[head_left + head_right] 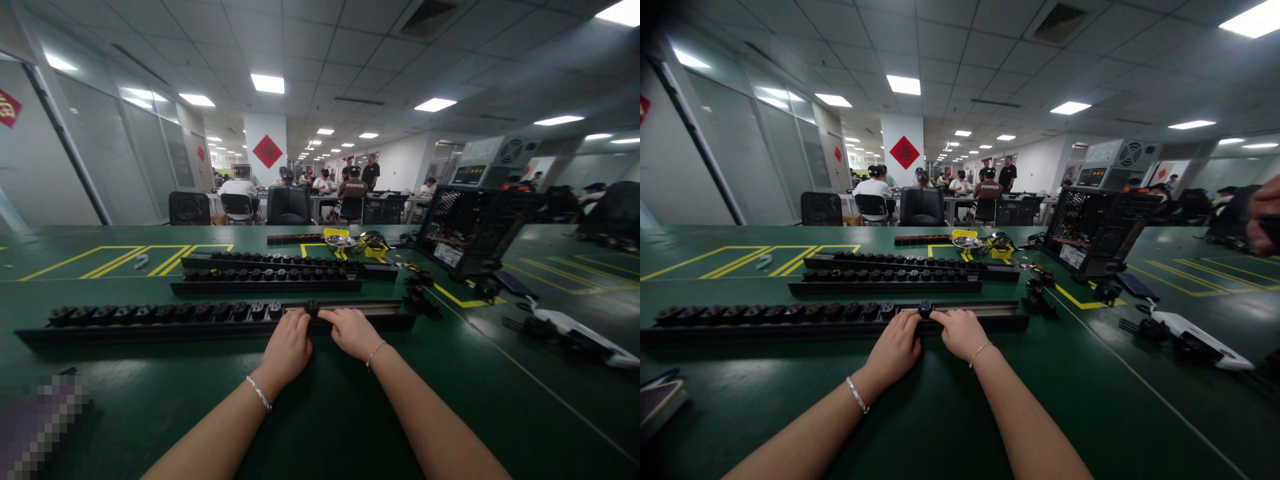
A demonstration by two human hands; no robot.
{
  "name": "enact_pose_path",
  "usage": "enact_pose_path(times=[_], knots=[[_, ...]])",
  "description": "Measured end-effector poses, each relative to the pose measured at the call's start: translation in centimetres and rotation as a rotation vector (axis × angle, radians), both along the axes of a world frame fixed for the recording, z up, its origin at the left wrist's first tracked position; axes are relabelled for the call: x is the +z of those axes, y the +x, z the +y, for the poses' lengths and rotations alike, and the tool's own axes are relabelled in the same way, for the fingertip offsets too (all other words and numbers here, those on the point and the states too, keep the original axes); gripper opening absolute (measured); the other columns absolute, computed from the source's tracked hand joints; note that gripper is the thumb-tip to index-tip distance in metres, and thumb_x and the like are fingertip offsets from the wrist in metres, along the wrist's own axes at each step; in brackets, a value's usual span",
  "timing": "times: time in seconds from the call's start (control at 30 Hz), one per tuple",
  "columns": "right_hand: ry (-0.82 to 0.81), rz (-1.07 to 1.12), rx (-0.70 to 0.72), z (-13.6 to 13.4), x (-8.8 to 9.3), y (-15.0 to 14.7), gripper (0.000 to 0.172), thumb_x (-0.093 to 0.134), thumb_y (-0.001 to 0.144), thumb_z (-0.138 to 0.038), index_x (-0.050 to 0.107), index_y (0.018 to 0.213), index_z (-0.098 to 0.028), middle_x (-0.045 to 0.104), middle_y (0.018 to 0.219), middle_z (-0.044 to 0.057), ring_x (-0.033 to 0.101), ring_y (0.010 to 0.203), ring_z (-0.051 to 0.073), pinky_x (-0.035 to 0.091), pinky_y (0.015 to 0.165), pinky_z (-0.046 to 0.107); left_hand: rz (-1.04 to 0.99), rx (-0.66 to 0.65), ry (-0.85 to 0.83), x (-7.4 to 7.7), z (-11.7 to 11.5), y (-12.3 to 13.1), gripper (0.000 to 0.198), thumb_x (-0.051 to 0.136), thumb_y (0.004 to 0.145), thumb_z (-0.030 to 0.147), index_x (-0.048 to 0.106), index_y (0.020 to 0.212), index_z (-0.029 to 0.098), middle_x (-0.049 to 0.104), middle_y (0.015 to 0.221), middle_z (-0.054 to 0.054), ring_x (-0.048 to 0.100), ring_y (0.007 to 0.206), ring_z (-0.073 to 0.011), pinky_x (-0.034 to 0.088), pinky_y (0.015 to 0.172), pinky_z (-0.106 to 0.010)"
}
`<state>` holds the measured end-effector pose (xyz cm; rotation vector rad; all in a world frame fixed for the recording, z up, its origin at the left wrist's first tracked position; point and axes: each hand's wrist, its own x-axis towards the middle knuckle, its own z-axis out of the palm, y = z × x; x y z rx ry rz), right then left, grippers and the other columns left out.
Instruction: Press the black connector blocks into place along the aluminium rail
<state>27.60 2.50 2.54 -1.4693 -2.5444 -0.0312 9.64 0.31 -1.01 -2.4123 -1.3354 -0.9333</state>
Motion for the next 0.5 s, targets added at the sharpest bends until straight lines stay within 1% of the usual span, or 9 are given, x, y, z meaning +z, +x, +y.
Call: enact_pose_path(times=[0.17, 0.5], knots=[[0.012, 0.01, -0.005, 0.1, 0.1, 0.6, 0.046, 0.039, 0.079, -0.016, 0.051, 0.122, -0.028, 0.063, 0.099, 0.004, 0.054, 0.094, 0.017, 0.035, 0.085, 0.029, -0.007, -0.001, -0.009, 0.0, 0.0, 0.0, 0.037, 0.044, 0.074, 0.008, 0.046, 0.11, 0.016, 0.052, 0.112, -0.011, 0.048, 0.109, -0.0242, 0.041, 0.095, -0.045], [0.027, 0.024, 0.009, 0.4, -0.1, 1.1, 0.045, 0.039, 0.078, -0.015, 0.053, 0.12, -0.025, 0.064, 0.1, 0.004, 0.055, 0.095, 0.016, 0.035, 0.086, 0.027, 0.023, 0.019, -0.02, 0.0, 0.0, 0.0, 0.037, 0.043, 0.074, 0.008, 0.046, 0.11, 0.015, 0.054, 0.111, -0.011, 0.049, 0.107, -0.0238, 0.04, 0.096, -0.043]])
